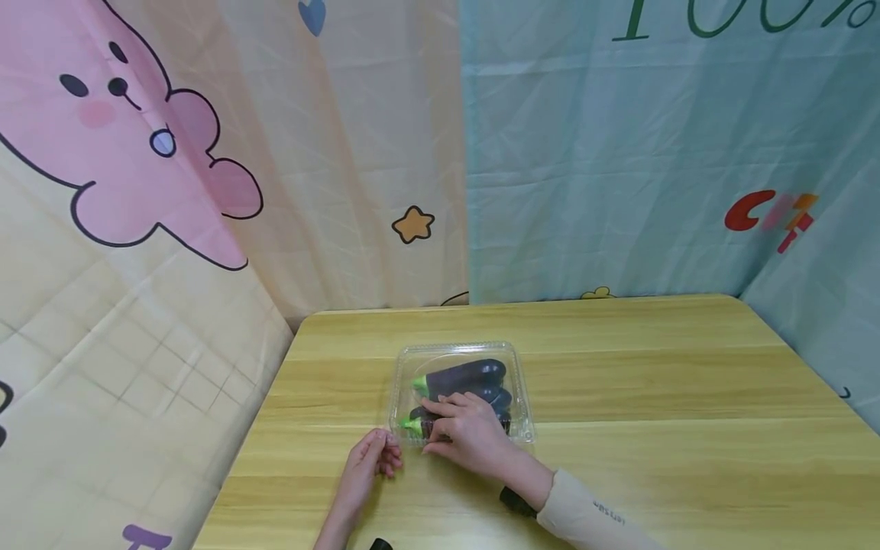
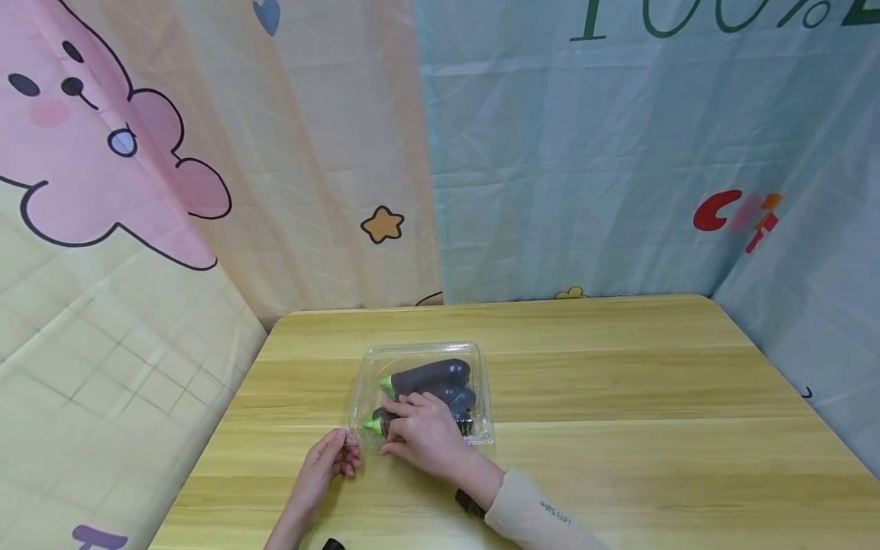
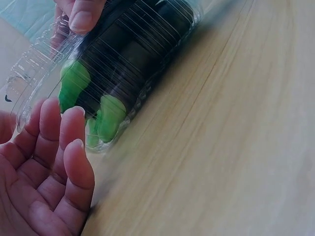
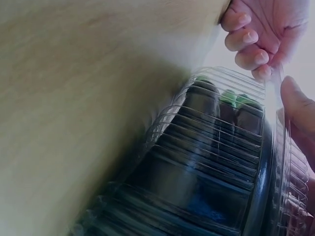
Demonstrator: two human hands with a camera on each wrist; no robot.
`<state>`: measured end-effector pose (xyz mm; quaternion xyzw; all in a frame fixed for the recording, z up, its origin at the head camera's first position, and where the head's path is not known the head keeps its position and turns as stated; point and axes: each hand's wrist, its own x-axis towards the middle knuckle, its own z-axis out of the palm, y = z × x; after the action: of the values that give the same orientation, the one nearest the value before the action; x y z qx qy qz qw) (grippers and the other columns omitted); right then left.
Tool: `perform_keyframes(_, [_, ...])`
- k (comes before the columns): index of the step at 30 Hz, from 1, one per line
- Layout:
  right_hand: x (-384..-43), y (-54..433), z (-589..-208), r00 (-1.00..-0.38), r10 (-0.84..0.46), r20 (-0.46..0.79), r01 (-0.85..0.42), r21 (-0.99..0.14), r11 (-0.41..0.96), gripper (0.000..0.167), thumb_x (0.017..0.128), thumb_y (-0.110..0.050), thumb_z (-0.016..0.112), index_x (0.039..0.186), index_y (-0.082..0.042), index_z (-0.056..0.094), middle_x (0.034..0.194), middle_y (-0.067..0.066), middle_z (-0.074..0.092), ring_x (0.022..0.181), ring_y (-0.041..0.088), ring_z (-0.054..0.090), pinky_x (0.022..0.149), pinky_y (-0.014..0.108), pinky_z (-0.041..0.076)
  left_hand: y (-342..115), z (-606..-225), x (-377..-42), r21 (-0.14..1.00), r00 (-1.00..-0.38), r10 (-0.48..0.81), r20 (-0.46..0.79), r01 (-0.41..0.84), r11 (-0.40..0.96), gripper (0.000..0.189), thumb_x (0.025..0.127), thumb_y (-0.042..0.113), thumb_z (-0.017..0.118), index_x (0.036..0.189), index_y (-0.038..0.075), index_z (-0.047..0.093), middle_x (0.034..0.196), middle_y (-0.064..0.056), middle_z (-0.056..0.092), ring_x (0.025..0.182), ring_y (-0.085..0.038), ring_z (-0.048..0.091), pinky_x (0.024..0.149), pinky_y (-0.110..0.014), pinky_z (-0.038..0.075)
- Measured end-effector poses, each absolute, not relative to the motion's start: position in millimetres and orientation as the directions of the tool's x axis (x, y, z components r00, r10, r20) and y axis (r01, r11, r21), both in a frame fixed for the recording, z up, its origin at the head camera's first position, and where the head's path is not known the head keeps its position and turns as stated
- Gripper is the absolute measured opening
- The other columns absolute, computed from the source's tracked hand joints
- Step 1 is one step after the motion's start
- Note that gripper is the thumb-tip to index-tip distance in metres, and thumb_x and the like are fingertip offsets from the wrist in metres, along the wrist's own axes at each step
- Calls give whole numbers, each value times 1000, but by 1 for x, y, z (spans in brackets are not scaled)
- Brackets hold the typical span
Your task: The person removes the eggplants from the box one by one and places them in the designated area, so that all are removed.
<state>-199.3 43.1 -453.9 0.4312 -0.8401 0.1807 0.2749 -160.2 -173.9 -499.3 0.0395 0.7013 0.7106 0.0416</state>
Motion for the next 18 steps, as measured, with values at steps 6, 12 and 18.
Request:
perform_keyframes(6, [-198, 42, -454, -499, -611, 614, -811, -83, 579, 22, 69, -43, 81, 65, -26, 68, 117, 3, 64, 100, 21, 63, 74, 30, 49, -174, -501, -160, 1000, -993, 119, 6, 4, -15, 42, 105, 22, 34, 103, -18, 46, 86, -11, 56, 71, -15, 58, 61, -25, 49])
perform_keyframes(12, [-196, 42, -456, -503, -597, 625, -805, -90, 586, 23, 71, -40, 80, 64, -24, 66, 118, 2, 63, 101, 21, 64, 67, 26, 45, -173, -501, -160, 1000, -992, 121, 20, 18, -18, 43, 105, 23, 34, 102, -18, 47, 85, -11, 56, 71, -15, 58, 61, -25, 49])
perform_keyframes(18, [-194, 41, -458, -478, -608, 634, -804, -37, 594, 26, 76, -37, 78, 64, -20, 62, 116, 4, 64, 101, 20, 64, 61, 23, 37, -174, -502, -161, 1000, -992, 121, 20, 17, -24, 44, 105, 24, 34, 101, -18, 48, 85, -9, 56, 70, -14, 59, 61, -25, 49])
